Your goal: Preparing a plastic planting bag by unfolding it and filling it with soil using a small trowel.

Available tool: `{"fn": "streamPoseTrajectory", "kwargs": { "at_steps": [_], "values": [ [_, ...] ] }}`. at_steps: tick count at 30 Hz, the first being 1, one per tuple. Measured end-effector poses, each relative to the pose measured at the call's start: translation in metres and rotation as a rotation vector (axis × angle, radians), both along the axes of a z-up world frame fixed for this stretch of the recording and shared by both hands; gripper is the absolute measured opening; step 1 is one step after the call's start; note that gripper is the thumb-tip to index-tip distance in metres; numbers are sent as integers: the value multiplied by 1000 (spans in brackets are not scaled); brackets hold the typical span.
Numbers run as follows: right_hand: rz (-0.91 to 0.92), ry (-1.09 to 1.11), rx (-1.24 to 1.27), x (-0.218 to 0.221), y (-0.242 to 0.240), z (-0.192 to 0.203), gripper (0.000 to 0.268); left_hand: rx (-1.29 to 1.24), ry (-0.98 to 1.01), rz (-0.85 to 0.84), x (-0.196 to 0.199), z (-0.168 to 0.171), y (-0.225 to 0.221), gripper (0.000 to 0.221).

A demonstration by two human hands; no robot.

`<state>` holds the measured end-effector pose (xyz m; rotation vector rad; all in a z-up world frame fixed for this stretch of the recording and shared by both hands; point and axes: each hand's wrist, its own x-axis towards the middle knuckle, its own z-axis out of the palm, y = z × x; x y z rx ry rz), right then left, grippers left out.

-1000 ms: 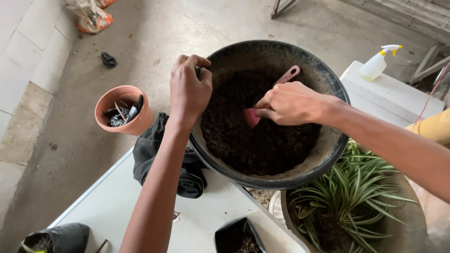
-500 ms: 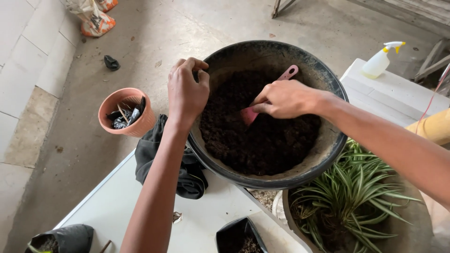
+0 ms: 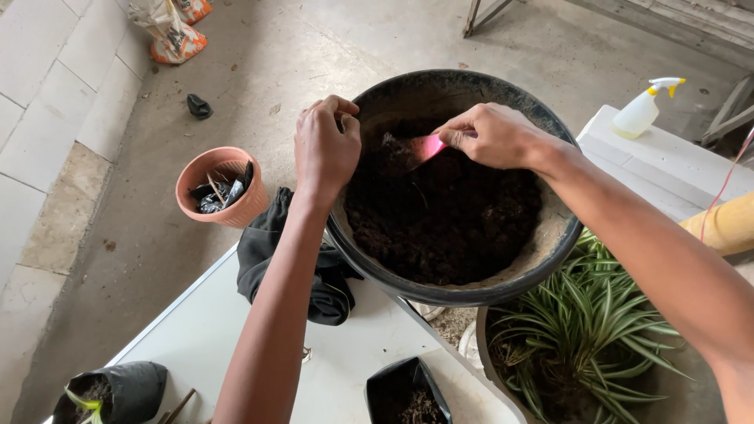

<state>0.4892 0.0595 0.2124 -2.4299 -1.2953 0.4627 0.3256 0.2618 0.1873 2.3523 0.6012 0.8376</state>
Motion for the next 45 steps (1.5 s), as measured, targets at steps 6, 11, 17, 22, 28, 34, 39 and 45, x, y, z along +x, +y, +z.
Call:
{"fn": "streamPoseTrajectory", "kwargs": {
  "at_steps": [6, 11, 17, 22, 28, 34, 39, 45],
  "values": [
    [5, -17, 48, 5, -2, -6, 30, -31, -26, 26, 7, -12, 7, 24],
    [14, 30, 156, 5, -11, -9, 27, -13, -102, 25, 7, -14, 6, 26],
    [174, 149, 320, -7, -22, -1, 39, 115, -397, 82, -22, 2, -12, 28],
    [253, 209, 439, -20, -50, 3, 32, 97, -505, 47, -101, 6, -52, 29],
    [162, 175, 325, -47, -88, 25, 46, -100, -258, -36, -202, -1, -83, 29],
    [86, 133, 262, -71, -116, 48, 51, -212, -79, -30, -257, 1, -110, 22],
    [112, 0, 289, -94, -150, 47, 42, -361, 156, 6, -302, -12, -151, 25],
    [196, -77, 55, -169, -177, 33, 54, -487, 408, 149, -332, -93, -186, 28]
  ]
}}
